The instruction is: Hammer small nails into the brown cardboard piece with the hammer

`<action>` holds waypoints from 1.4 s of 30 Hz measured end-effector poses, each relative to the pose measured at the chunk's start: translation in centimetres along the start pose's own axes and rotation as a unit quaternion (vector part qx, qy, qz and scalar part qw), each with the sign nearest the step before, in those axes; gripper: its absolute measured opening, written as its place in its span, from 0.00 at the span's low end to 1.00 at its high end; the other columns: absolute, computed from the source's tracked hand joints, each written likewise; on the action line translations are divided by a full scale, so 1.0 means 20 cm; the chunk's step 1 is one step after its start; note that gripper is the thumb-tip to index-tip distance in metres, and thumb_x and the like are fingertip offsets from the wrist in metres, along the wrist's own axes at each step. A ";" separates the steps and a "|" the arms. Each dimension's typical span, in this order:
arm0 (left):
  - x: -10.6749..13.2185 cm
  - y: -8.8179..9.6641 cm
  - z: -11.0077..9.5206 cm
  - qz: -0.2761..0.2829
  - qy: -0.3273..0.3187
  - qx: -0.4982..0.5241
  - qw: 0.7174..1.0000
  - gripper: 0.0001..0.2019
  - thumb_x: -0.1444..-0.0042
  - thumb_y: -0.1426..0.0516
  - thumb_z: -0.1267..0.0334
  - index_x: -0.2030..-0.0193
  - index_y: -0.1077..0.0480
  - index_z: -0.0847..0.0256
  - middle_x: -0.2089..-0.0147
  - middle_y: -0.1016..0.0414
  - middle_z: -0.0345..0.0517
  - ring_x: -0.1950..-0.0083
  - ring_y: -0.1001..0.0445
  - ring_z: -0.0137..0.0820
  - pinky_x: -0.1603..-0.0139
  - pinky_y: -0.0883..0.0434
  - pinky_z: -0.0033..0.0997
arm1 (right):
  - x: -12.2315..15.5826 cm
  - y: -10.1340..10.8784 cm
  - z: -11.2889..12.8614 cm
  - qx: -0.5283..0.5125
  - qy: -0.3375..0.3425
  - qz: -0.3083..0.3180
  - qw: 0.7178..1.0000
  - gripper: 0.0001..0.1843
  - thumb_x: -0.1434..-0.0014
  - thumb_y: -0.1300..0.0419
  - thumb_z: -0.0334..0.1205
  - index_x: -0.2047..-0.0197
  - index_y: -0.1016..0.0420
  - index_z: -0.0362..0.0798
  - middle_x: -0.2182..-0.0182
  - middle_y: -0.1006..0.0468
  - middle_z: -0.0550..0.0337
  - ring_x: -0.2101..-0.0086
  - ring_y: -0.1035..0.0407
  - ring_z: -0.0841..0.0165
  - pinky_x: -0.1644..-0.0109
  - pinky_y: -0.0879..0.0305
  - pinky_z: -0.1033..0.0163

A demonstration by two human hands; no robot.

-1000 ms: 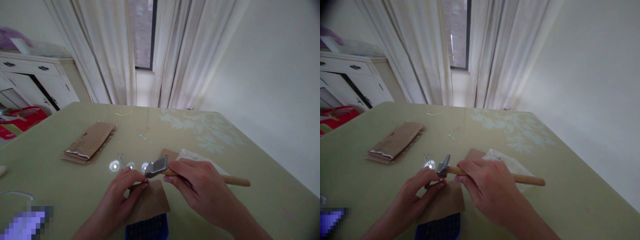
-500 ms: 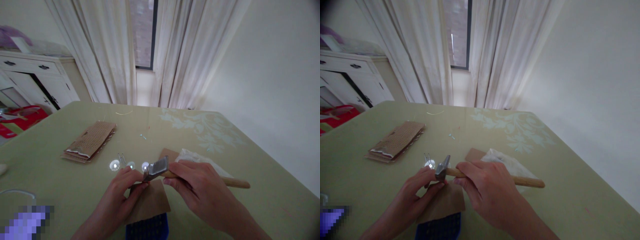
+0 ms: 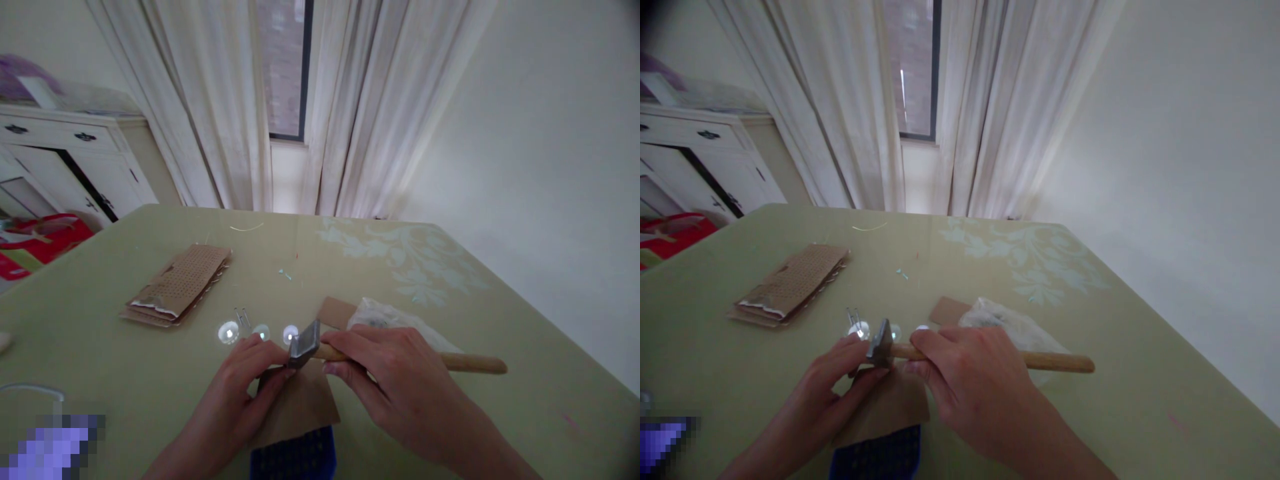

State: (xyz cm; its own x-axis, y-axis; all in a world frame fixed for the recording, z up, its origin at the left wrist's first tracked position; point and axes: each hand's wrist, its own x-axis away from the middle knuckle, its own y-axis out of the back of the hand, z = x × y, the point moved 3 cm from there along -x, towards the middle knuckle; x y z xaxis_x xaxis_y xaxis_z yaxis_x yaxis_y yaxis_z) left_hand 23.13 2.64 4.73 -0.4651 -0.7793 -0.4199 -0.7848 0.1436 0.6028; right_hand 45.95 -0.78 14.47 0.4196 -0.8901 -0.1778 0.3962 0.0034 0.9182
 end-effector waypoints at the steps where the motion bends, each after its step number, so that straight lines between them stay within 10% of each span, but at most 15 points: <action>1: 0.00 0.00 0.00 0.000 0.004 -0.003 1.000 0.07 0.26 0.40 0.62 0.54 0.19 0.51 0.58 0.13 0.41 0.57 0.20 0.37 0.53 0.25 0.34 | 0.00 0.01 0.00 -0.008 0.003 -0.012 1.000 0.05 0.24 0.37 0.42 0.52 0.19 0.54 0.66 0.16 0.63 0.67 0.22 0.63 0.63 0.41 0.58; 26: 0.01 0.00 0.01 0.042 0.059 0.025 0.997 0.05 0.30 0.37 0.61 0.54 0.17 0.51 0.49 0.14 0.47 0.47 0.18 0.41 0.45 0.21 0.38 | -0.02 0.02 0.00 -0.039 -0.014 -0.009 0.999 0.07 0.24 0.38 0.41 0.57 0.21 0.53 0.66 0.15 0.63 0.66 0.22 0.62 0.62 0.38 0.57; 42: 0.04 -0.03 0.04 0.084 0.113 0.039 0.989 0.13 0.37 0.32 0.61 0.46 0.19 0.49 0.48 0.13 0.42 0.47 0.16 0.41 0.44 0.20 0.37 | -0.04 -0.05 -0.02 0.026 -0.039 0.107 0.993 0.05 0.28 0.34 0.39 0.59 0.18 0.52 0.66 0.14 0.62 0.66 0.20 0.61 0.64 0.44 0.57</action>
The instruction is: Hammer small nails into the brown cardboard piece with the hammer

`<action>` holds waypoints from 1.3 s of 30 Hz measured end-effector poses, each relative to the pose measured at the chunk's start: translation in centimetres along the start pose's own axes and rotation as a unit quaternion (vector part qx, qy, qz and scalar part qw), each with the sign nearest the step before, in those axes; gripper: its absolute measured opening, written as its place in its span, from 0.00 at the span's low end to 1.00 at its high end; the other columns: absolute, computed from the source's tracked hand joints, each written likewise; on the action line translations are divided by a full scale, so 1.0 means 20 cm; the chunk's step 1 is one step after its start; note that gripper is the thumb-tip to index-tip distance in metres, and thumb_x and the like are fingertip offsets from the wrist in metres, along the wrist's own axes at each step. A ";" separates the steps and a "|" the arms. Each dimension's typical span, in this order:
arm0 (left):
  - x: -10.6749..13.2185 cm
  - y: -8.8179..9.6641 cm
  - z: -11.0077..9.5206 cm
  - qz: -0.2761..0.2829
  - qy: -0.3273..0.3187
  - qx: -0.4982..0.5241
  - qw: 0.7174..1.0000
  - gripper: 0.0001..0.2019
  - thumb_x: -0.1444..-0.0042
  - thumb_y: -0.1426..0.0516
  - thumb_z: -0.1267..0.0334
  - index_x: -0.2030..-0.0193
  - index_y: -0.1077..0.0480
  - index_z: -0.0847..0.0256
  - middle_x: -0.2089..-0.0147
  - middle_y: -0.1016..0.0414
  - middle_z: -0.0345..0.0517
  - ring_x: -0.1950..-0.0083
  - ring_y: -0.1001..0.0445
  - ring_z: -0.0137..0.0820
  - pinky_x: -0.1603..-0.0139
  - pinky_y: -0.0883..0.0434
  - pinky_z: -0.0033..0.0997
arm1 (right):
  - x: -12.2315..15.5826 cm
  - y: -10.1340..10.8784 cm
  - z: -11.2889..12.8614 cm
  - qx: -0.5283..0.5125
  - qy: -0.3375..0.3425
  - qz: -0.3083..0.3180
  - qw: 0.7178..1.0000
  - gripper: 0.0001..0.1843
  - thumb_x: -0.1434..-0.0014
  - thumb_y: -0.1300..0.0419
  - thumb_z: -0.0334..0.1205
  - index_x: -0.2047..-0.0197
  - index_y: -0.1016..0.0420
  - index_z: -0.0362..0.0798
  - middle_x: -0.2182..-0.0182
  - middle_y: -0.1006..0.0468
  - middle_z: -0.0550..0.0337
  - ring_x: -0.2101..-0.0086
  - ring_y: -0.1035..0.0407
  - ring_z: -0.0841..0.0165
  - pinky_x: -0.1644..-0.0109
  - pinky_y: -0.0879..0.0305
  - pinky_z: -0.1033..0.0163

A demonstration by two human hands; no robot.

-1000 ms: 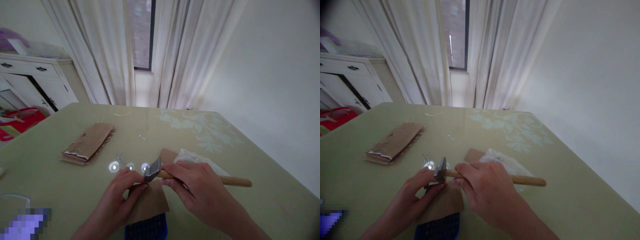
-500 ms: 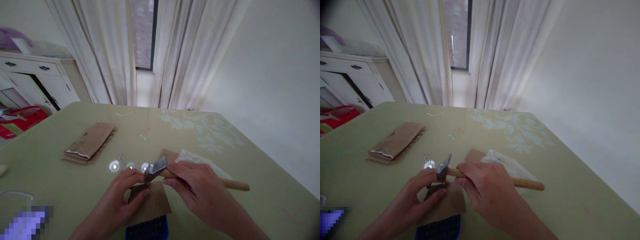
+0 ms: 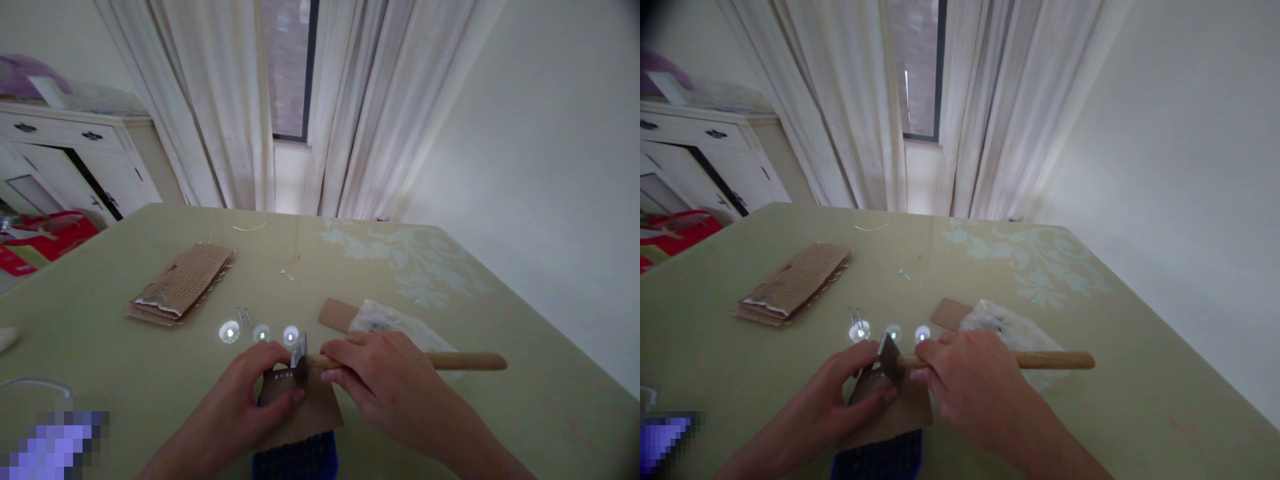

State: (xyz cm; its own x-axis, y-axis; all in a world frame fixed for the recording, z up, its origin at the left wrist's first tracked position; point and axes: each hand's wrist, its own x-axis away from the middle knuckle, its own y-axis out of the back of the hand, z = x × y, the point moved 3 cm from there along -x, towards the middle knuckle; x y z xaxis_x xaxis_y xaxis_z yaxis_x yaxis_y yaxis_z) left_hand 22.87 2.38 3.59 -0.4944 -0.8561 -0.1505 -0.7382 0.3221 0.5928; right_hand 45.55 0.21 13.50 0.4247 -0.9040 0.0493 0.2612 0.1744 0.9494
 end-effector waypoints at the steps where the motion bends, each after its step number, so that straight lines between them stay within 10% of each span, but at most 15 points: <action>1: 0.00 0.00 0.00 -0.002 0.002 0.002 1.000 0.12 0.37 0.32 0.61 0.46 0.19 0.49 0.49 0.13 0.41 0.48 0.15 0.41 0.45 0.20 0.36 | 0.00 0.00 0.00 0.008 -0.001 0.004 1.000 0.05 0.28 0.34 0.40 0.59 0.18 0.53 0.66 0.14 0.62 0.66 0.20 0.60 0.64 0.44 0.57; 21: 0.00 0.05 0.03 -0.016 0.022 -0.011 1.000 0.13 0.34 0.33 0.50 0.47 0.18 0.49 0.55 0.13 0.42 0.55 0.16 0.39 0.54 0.19 0.33 | 0.02 0.06 -0.05 -0.055 -0.001 -0.081 0.995 0.05 0.25 0.35 0.38 0.52 0.16 0.53 0.61 0.13 0.62 0.62 0.20 0.63 0.58 0.39 0.59; 25: -0.05 0.14 0.15 -0.084 0.046 -0.068 0.993 0.17 0.28 0.41 0.46 0.51 0.17 0.54 0.65 0.16 0.42 0.69 0.21 0.34 0.68 0.25 0.29 | 0.01 0.06 -0.05 -0.045 -0.001 -0.073 0.996 0.06 0.24 0.36 0.39 0.52 0.16 0.53 0.62 0.13 0.62 0.62 0.20 0.62 0.58 0.39 0.59; 29: -0.09 0.24 0.37 -0.199 0.095 -0.229 0.948 0.16 0.28 0.45 0.54 0.50 0.17 0.57 0.55 0.12 0.49 0.61 0.16 0.39 0.56 0.21 0.36 | 0.01 0.06 -0.05 -0.047 -0.001 -0.067 0.997 0.06 0.25 0.36 0.38 0.52 0.15 0.53 0.62 0.13 0.62 0.62 0.19 0.62 0.58 0.38 0.59; 39: -0.14 0.29 0.59 -0.147 0.092 -0.241 0.955 0.20 0.34 0.50 0.60 0.54 0.14 0.56 0.48 0.13 0.55 0.47 0.16 0.50 0.40 0.23 0.49 | 0.01 0.06 -0.06 -0.035 -0.004 -0.072 0.997 0.07 0.24 0.36 0.39 0.51 0.15 0.54 0.61 0.12 0.61 0.61 0.19 0.61 0.58 0.36 0.58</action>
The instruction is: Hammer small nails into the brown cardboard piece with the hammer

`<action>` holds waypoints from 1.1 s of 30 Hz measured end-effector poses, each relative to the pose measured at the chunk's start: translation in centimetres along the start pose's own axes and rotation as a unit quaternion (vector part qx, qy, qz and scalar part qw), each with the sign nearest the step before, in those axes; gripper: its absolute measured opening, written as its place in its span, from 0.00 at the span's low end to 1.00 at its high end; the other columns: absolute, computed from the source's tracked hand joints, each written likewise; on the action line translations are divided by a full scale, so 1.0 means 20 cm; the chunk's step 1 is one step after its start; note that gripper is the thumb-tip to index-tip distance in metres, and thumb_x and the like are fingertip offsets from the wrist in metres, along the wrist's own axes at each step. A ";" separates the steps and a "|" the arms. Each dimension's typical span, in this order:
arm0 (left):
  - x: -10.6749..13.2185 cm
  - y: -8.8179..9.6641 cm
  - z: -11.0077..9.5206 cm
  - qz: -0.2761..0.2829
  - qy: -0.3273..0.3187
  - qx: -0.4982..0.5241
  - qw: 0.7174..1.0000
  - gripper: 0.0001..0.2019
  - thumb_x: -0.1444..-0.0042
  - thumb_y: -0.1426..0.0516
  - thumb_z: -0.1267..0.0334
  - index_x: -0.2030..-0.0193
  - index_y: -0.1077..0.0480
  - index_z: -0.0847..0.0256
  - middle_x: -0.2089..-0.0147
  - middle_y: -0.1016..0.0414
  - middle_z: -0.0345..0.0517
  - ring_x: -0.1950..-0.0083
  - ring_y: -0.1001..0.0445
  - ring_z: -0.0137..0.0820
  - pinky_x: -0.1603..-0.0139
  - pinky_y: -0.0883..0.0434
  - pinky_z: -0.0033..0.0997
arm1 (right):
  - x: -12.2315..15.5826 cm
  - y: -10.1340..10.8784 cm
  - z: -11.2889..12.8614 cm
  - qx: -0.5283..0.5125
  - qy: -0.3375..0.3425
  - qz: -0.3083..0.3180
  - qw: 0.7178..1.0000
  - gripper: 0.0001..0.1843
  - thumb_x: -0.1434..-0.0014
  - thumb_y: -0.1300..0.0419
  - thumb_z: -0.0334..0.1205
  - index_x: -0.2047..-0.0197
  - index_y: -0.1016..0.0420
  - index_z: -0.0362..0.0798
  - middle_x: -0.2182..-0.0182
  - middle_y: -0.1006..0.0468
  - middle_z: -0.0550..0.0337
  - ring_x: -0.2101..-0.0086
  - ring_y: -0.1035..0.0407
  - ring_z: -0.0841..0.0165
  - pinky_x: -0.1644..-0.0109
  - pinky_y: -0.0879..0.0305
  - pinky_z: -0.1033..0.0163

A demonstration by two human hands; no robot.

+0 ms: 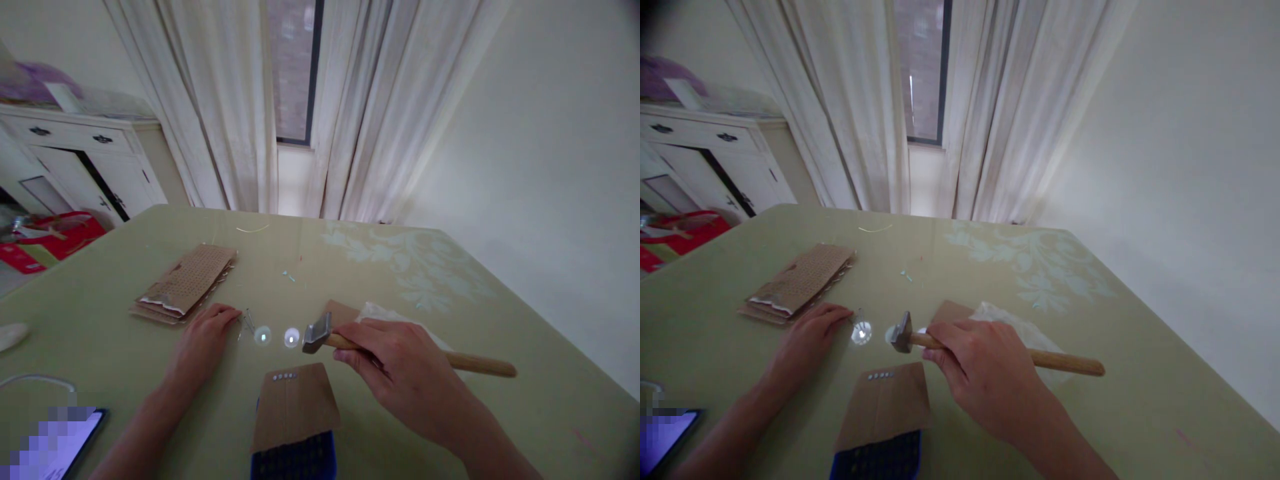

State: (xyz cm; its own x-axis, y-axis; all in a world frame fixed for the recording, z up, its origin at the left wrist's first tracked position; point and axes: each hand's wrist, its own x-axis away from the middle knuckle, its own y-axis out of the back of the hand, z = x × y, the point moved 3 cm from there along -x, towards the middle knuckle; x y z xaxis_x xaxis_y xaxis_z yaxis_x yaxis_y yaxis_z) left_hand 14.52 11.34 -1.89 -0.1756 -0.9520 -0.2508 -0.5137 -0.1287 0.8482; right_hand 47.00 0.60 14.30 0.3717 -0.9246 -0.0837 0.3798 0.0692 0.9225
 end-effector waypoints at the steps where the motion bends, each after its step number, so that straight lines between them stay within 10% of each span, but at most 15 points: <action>1: 0.00 0.01 0.01 0.011 -0.008 0.006 1.000 0.19 0.34 0.49 0.61 0.56 0.14 0.56 0.49 0.12 0.54 0.47 0.16 0.49 0.40 0.23 0.47 | 0.00 0.00 0.00 -0.002 0.001 -0.001 1.000 0.07 0.24 0.36 0.40 0.50 0.15 0.54 0.61 0.12 0.61 0.61 0.18 0.61 0.57 0.36 0.58; 11: 0.01 0.05 0.02 0.047 -0.040 0.051 0.997 0.10 0.36 0.45 0.60 0.66 0.23 0.54 0.63 0.17 0.49 0.61 0.19 0.43 0.56 0.25 0.39 | 0.02 0.02 0.00 -0.016 -0.015 -0.008 1.000 0.08 0.24 0.36 0.40 0.48 0.14 0.56 0.60 0.12 0.61 0.60 0.18 0.60 0.56 0.35 0.59; 16: 0.07 0.10 -0.19 0.032 -0.048 0.170 0.984 0.11 0.28 0.43 0.52 0.55 0.22 0.54 0.59 0.16 0.45 0.59 0.18 0.38 0.56 0.23 0.33 | 0.01 0.01 -0.01 0.002 -0.017 -0.003 1.000 0.08 0.24 0.36 0.41 0.49 0.14 0.56 0.61 0.12 0.61 0.61 0.18 0.60 0.57 0.37 0.58; 22: 0.17 0.15 -0.51 -0.003 -0.036 0.449 0.893 0.02 0.38 0.31 0.63 0.59 0.18 0.55 0.62 0.18 0.43 0.61 0.19 0.33 0.60 0.20 0.26 | 0.00 0.01 0.00 0.038 -0.028 0.021 0.999 0.08 0.25 0.35 0.42 0.55 0.14 0.53 0.64 0.13 0.61 0.63 0.19 0.60 0.60 0.40 0.58; 28: 0.21 0.15 -0.58 -0.005 0.009 0.537 0.844 0.05 0.46 0.27 0.69 0.67 0.15 0.54 0.65 0.16 0.42 0.63 0.18 0.31 0.63 0.20 0.22 | 0.00 0.00 -0.01 0.044 -0.035 0.021 0.998 0.09 0.24 0.36 0.44 0.54 0.13 0.54 0.64 0.12 0.60 0.63 0.18 0.60 0.60 0.39 0.58; 33: 0.20 0.14 -0.58 0.006 0.023 0.516 0.856 0.05 0.41 0.30 0.66 0.64 0.13 0.50 0.59 0.10 0.44 0.56 0.12 0.35 0.54 0.16 0.27 | -0.01 -0.01 -0.01 0.040 -0.035 0.028 0.998 0.08 0.25 0.35 0.43 0.54 0.13 0.54 0.63 0.12 0.60 0.62 0.18 0.59 0.59 0.38 0.58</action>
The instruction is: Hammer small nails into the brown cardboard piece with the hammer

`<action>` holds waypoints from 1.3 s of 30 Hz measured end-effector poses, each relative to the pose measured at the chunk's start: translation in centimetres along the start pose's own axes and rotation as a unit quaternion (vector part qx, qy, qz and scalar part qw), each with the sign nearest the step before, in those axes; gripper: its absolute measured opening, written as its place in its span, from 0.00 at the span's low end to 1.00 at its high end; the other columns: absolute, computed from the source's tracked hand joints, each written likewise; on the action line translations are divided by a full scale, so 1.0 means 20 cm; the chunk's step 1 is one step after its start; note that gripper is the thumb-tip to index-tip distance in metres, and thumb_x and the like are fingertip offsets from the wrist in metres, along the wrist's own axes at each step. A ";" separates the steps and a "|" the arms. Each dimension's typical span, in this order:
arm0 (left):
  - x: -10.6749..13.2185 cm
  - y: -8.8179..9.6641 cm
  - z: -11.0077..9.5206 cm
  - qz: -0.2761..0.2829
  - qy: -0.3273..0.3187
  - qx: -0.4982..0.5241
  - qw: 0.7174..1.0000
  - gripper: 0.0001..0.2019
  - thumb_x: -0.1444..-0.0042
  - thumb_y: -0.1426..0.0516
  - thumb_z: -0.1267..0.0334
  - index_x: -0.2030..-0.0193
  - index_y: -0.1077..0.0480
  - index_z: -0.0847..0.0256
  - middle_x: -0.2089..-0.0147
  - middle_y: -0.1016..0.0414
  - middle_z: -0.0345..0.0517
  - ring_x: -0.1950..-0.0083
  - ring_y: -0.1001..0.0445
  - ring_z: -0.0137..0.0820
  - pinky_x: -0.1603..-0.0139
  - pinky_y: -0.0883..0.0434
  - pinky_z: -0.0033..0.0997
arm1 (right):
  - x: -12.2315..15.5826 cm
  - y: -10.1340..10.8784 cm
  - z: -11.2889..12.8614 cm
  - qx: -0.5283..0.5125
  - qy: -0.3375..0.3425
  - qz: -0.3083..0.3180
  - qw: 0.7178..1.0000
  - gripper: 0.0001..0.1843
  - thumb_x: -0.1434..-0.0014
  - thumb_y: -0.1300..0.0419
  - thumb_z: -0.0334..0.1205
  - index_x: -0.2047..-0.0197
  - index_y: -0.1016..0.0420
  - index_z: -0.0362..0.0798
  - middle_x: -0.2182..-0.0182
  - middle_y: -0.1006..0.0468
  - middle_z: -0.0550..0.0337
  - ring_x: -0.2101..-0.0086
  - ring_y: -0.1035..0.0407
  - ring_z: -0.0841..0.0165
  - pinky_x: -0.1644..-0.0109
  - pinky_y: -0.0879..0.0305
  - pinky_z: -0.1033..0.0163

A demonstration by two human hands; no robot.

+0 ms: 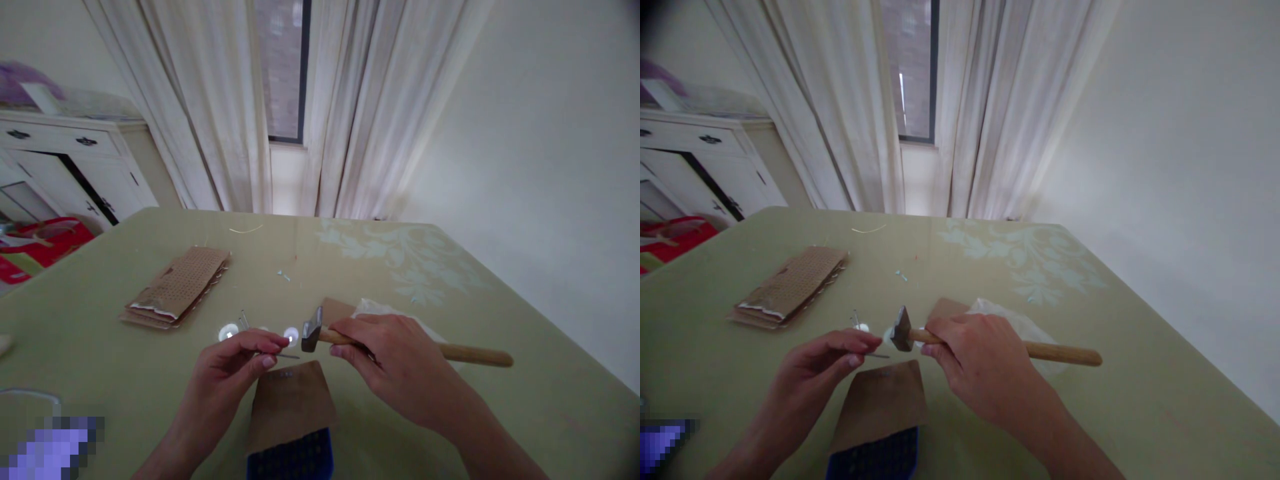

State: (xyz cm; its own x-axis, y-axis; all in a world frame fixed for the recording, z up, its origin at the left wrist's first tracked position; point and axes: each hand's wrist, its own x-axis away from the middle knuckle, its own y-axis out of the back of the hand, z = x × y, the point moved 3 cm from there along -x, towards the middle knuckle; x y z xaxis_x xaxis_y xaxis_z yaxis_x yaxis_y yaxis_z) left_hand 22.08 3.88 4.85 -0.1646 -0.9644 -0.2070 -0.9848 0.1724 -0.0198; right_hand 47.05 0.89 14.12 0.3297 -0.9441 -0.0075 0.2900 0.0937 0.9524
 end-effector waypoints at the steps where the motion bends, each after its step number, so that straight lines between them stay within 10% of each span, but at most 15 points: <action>1: 0.00 0.00 0.00 0.002 -0.004 -0.014 1.000 0.05 0.39 0.31 0.65 0.61 0.12 0.49 0.60 0.10 0.43 0.57 0.11 0.35 0.55 0.16 0.27 | 0.00 0.00 0.00 0.002 -0.001 0.000 1.000 0.08 0.25 0.35 0.43 0.54 0.13 0.54 0.63 0.12 0.60 0.62 0.18 0.59 0.59 0.39 0.58; 6: 0.01 -0.03 0.03 0.025 -0.026 -0.070 0.997 0.13 0.35 0.34 0.62 0.46 0.13 0.47 0.62 0.11 0.41 0.60 0.13 0.33 0.58 0.18 0.26 | -0.01 0.00 0.00 0.002 -0.002 -0.001 1.000 0.08 0.25 0.35 0.43 0.55 0.13 0.54 0.63 0.12 0.60 0.62 0.18 0.60 0.59 0.39 0.58; 13: 0.01 -0.03 0.07 0.026 -0.003 -0.151 0.988 0.05 0.38 0.32 0.57 0.62 0.14 0.52 0.63 0.11 0.42 0.61 0.14 0.37 0.57 0.22 0.32 | 0.00 0.00 0.00 0.009 0.003 -0.002 1.000 0.09 0.25 0.36 0.43 0.56 0.14 0.53 0.63 0.12 0.59 0.63 0.19 0.60 0.60 0.40 0.57; 39: 0.01 -0.06 0.03 0.091 -0.036 -0.179 0.979 0.08 0.32 0.36 0.59 0.62 0.14 0.49 0.63 0.12 0.40 0.61 0.16 0.36 0.56 0.24 0.29 | -0.01 -0.01 0.01 0.009 0.012 0.013 1.000 0.08 0.25 0.35 0.42 0.57 0.15 0.53 0.64 0.12 0.61 0.63 0.18 0.59 0.61 0.42 0.57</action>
State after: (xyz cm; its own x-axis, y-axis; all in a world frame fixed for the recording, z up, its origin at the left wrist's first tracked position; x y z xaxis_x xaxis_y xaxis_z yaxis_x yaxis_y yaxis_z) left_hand 23.23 3.63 4.25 -0.3474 -0.9053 -0.2443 -0.8978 0.2458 0.3655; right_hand 46.77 0.94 14.07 0.3586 -0.9334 0.0092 0.2658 0.1116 0.9575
